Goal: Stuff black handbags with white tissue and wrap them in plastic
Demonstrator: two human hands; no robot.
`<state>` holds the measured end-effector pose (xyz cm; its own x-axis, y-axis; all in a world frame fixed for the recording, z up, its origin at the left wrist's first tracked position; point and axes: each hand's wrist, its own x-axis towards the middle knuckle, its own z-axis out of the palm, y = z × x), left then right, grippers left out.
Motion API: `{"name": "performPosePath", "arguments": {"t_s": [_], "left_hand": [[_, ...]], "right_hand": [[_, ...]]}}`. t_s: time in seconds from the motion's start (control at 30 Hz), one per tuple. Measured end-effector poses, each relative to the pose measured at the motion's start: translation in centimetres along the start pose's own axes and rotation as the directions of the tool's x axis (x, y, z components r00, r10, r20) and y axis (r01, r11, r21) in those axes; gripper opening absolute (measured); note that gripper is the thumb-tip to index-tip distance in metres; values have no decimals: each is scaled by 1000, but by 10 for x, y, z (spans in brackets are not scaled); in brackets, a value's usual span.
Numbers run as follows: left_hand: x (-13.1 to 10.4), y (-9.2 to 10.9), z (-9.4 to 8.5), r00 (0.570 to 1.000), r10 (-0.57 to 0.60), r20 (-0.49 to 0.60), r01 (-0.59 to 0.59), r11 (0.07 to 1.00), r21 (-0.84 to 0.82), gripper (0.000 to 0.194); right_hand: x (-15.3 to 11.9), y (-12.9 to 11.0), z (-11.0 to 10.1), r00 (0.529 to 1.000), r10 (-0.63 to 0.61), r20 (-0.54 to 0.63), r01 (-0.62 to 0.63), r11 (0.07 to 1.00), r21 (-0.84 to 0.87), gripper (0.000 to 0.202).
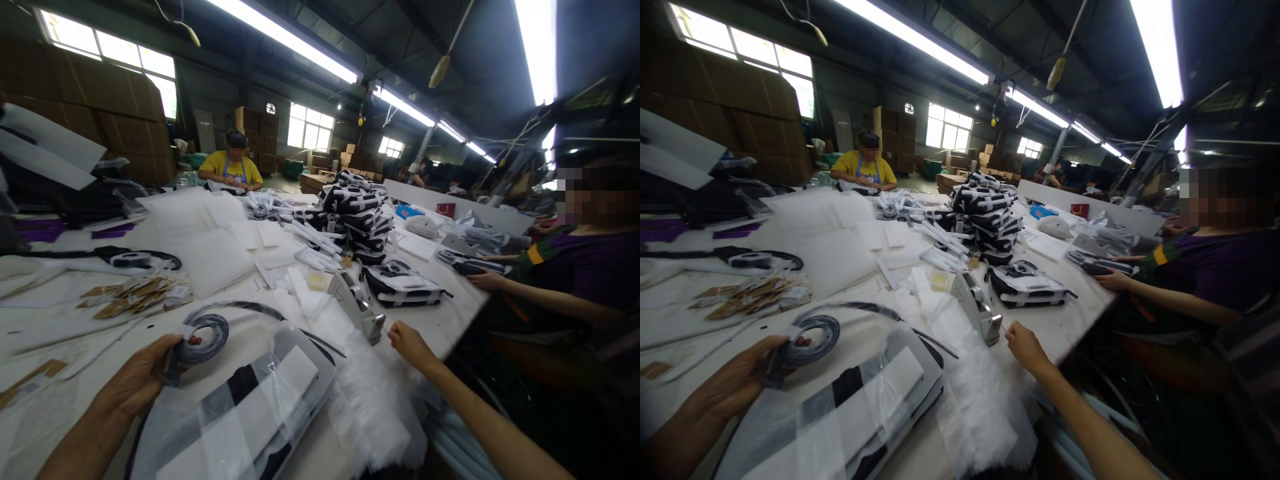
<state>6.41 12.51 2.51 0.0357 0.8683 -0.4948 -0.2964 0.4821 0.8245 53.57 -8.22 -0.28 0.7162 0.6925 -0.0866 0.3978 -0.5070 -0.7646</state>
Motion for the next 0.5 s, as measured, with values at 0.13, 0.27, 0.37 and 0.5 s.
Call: {"name": "performPosePath", "arguments": {"t_s": [0.13, 0.27, 0.37, 0.5], "left_hand": [[-3, -6, -5, 990, 36, 135, -31, 999, -41, 8], [3, -16, -10, 980, 133, 148, -121, 989, -88, 11], [6, -21, -11, 967, 184, 177, -167, 980, -106, 17], [8, -26, -11, 945, 237, 223, -212, 968, -133, 21]], "right_hand": [[-16, -15, -6, 997, -71, 30, 72, 997, -33, 23], [-49, -101, 33, 917, -372, 146, 343, 919, 194, 31], [-91, -188, 95, 765, -555, 325, 434, 819, 376, 29], [-127, -255, 193, 593, -577, 561, 284, 802, 525, 23]]}}
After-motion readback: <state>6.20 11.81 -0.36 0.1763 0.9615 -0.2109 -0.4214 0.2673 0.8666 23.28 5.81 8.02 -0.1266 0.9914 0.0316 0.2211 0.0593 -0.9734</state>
